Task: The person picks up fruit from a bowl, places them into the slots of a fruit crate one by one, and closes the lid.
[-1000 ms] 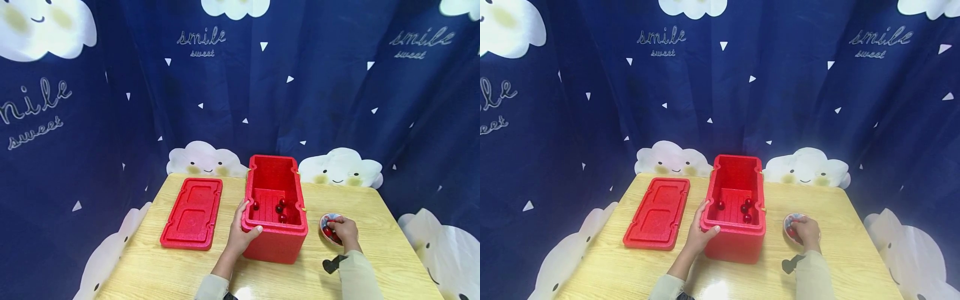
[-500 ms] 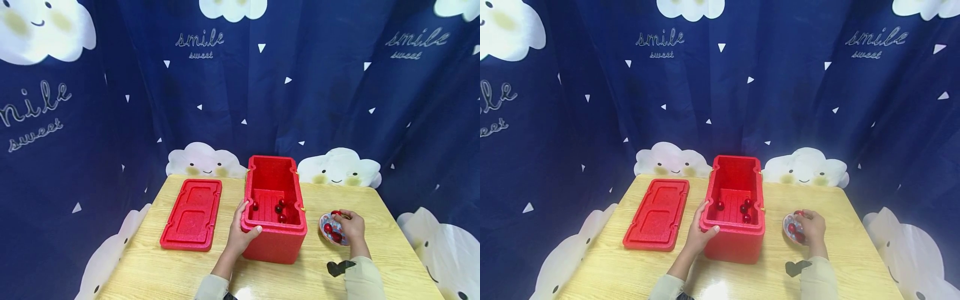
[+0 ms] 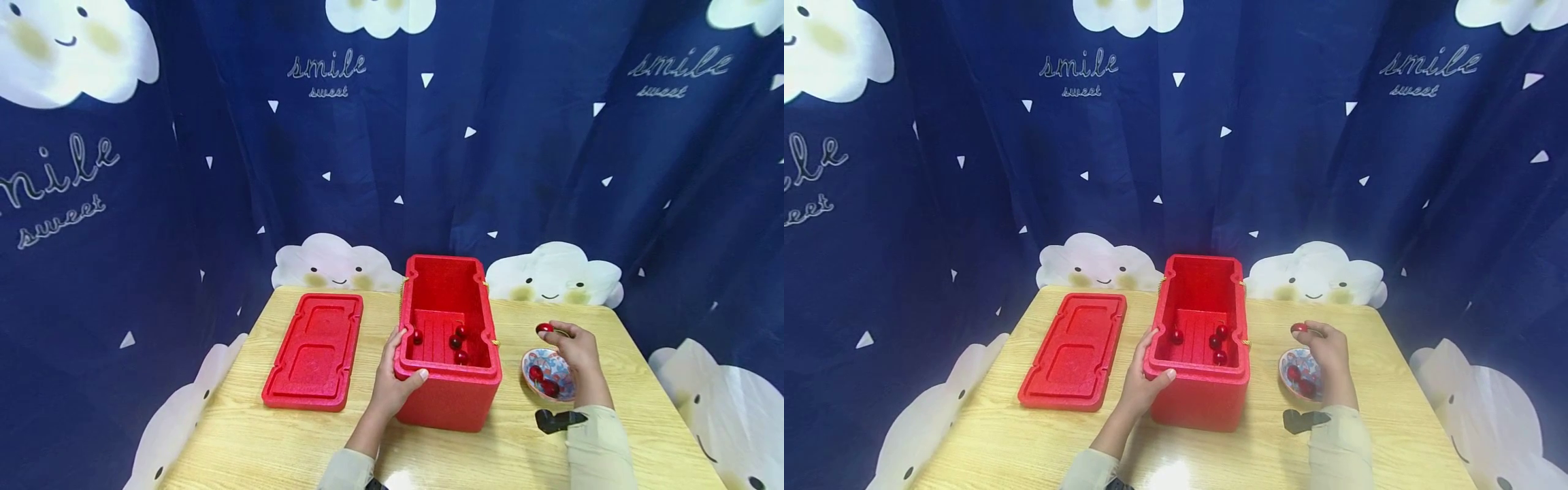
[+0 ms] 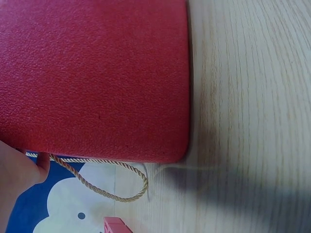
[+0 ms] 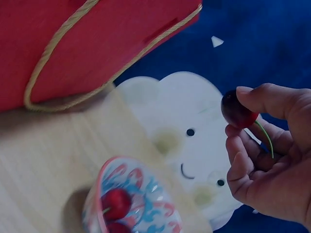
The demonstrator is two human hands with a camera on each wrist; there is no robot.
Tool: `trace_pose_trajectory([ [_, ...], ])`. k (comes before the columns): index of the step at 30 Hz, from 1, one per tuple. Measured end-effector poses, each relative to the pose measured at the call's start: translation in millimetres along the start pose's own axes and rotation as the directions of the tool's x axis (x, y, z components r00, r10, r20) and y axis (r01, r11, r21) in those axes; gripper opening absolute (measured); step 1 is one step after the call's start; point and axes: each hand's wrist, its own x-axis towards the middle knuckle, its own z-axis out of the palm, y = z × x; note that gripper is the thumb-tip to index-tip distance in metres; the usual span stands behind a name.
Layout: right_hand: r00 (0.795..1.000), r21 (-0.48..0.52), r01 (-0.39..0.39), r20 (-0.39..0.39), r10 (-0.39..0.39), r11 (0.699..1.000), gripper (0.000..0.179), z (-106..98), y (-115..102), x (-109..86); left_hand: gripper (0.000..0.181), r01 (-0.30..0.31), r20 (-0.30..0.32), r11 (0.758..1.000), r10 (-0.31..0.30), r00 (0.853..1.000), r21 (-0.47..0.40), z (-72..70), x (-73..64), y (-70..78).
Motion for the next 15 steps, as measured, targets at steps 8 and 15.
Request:
trace_pose_trajectory([
  [8,0.997,-0.010,0.027,0.069,-0.027,1.000,0.060,1.2,-41.3,-5.9,0.077,0.007,-0.005,1.000,-0.007,1.000,-0.006,0.2,-0.1,-2.7],
  [15,0.978,-0.021,0.109,0.182,-0.104,0.994,0.062,3.1,-63.1,-3.8,0.077,0.001,-0.009,1.000,-0.001,1.000,0.031,0.4,-1.1,-0.7],
])
